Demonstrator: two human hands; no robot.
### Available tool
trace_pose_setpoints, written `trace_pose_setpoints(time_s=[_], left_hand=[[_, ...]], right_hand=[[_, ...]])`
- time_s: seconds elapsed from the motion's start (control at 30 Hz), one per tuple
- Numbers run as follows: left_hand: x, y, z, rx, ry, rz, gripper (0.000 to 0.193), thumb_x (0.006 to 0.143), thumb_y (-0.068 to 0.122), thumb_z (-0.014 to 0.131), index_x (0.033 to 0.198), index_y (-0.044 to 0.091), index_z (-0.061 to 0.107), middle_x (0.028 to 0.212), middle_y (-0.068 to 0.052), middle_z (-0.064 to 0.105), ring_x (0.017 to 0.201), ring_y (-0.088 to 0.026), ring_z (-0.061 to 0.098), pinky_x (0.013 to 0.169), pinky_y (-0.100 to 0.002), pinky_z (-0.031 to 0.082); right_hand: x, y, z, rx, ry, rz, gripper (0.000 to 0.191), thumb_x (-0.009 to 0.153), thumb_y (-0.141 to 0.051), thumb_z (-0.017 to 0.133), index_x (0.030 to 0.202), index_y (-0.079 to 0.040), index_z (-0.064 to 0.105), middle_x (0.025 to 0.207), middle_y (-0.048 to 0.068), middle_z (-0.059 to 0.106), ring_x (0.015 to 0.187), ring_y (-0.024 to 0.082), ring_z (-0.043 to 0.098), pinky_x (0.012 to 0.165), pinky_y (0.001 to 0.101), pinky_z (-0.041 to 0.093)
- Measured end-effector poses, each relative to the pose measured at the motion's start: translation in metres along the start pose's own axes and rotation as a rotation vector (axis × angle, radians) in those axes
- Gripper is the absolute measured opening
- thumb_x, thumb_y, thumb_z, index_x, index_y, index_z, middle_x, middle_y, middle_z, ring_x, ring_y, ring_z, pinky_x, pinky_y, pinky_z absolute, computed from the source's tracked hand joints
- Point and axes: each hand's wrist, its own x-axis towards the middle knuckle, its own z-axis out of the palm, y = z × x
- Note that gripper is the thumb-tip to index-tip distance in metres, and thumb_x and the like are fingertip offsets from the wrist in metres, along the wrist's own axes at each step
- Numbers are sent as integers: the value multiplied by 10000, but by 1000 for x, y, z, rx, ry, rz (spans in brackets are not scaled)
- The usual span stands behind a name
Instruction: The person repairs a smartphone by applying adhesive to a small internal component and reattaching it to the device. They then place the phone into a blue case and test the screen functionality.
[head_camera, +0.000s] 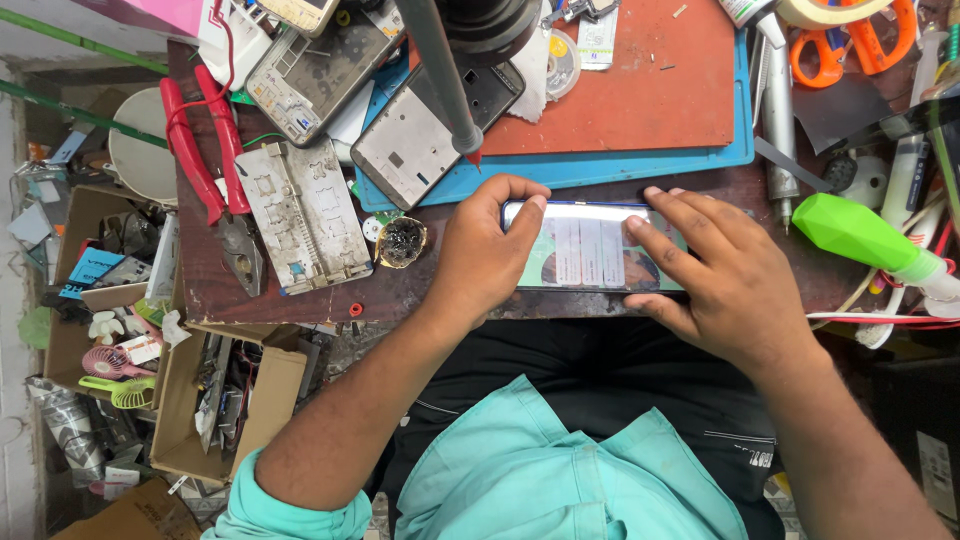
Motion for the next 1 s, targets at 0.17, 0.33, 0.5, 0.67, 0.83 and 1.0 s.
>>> trace_pose_setpoints(time_s=[0.17,0.33,0.5,0.67,0.83,1.0], left_hand=[[1,-5,1,82,-10,-146,186,999,192,649,1106,62,725,846,-50,696,676,-140,597,604,-326,496],[4,-9,2,92,16,31,165,973,175,646,1065,57,715,953,-35,741,891,-110,669,818,-274,530],[6,-14,3,103,6,120,154,991,155,637,1081,50,706,977,-37,738,914,-108,660,845,-277,525],[-2,-10,4,20,-12,105,161,1008,135,631,1126,55,705,1002,-34,716,916,-87,612,846,-263,513],[-26,28,-10,-220,-133,129,316,965,164,684,1263,88,612,1058,-3,732,920,-32,674,805,-231,562],[-54,64,-29,251,-315,112,282,859,238,799,1102,99,766,924,-52,792,721,-87,679,651,-261,533]], right_hand=[[-3,1,1,39,-2,28,689,830,-522,686,1394,-134,604,1453,133,565,1318,354,533,1086,502,445],[-3,1,-1,24,-16,25,652,865,-501,661,1412,-152,603,1470,112,546,1327,346,521,1088,500,429],[-3,-4,-2,-37,-27,36,721,694,-326,750,1378,-146,610,1437,111,573,1289,346,545,1050,500,459],[-13,-7,7,-73,11,22,697,705,-95,749,1385,-75,599,1465,197,578,1318,380,582,1082,485,510],[-36,2,21,-204,243,-110,494,903,-21,689,1383,-65,579,1422,265,607,1285,440,624,1079,487,555],[-60,16,43,-480,523,-243,450,1102,-174,676,1518,-193,506,1402,182,597,1258,376,593,1048,435,580]])
